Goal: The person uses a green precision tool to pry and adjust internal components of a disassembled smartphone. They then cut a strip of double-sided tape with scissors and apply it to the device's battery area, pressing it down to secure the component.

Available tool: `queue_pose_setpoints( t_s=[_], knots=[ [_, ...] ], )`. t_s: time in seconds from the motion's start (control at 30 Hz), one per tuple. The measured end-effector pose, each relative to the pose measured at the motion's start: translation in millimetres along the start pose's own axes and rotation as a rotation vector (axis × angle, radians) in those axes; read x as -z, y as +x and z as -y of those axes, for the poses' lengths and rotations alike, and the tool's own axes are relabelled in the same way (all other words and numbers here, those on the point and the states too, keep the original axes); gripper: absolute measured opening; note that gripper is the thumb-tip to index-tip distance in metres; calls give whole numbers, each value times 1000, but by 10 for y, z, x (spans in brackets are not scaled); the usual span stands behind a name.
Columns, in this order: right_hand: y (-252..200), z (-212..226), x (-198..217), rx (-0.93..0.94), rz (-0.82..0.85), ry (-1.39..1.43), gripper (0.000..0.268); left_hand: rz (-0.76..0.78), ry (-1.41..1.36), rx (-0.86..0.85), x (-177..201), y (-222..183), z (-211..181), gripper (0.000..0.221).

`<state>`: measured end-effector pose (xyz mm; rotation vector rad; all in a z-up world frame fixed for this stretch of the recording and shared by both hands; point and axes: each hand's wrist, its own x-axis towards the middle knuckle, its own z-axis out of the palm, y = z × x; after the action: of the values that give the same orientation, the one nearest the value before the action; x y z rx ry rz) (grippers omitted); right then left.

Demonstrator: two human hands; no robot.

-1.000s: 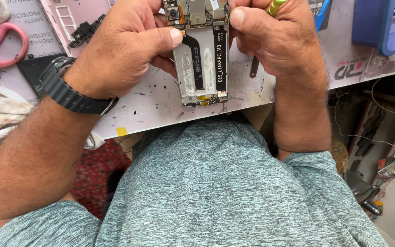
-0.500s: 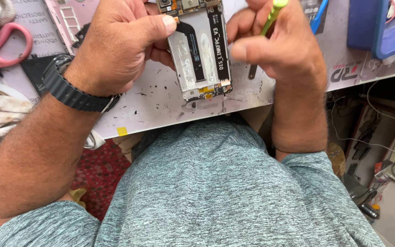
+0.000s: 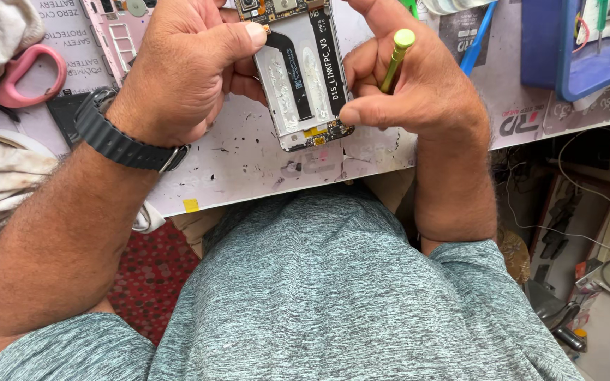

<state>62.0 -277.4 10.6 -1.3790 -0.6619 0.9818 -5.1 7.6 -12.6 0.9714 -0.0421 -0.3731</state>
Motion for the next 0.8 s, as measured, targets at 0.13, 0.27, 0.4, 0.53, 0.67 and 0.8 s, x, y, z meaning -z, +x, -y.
queue_pose_setpoints(
  t_s=[0.13,0.27,0.4,0.53,0.67,0.8],
  knots=[
    [14,-13,-3,-1,-24,46,94,1,7,-1,-1,-6,-15,26],
    [6,1,-1,-1,-20,42,94,-10,-5,9,-5,-2,-16,27],
    [-3,14,-8,-7,-24,51,94,7,-15,8,-6,-3,-25,30],
    [2,33,-18,-10,-25,76,93,8,-39,17,-11,5,-29,33],
    [0,42,-30,-4,-35,68,90,12,-12,16,-10,-1,-37,34],
    [4,59,-35,11,-59,18,86,22,-6,14,-18,8,-60,38]
  ],
)
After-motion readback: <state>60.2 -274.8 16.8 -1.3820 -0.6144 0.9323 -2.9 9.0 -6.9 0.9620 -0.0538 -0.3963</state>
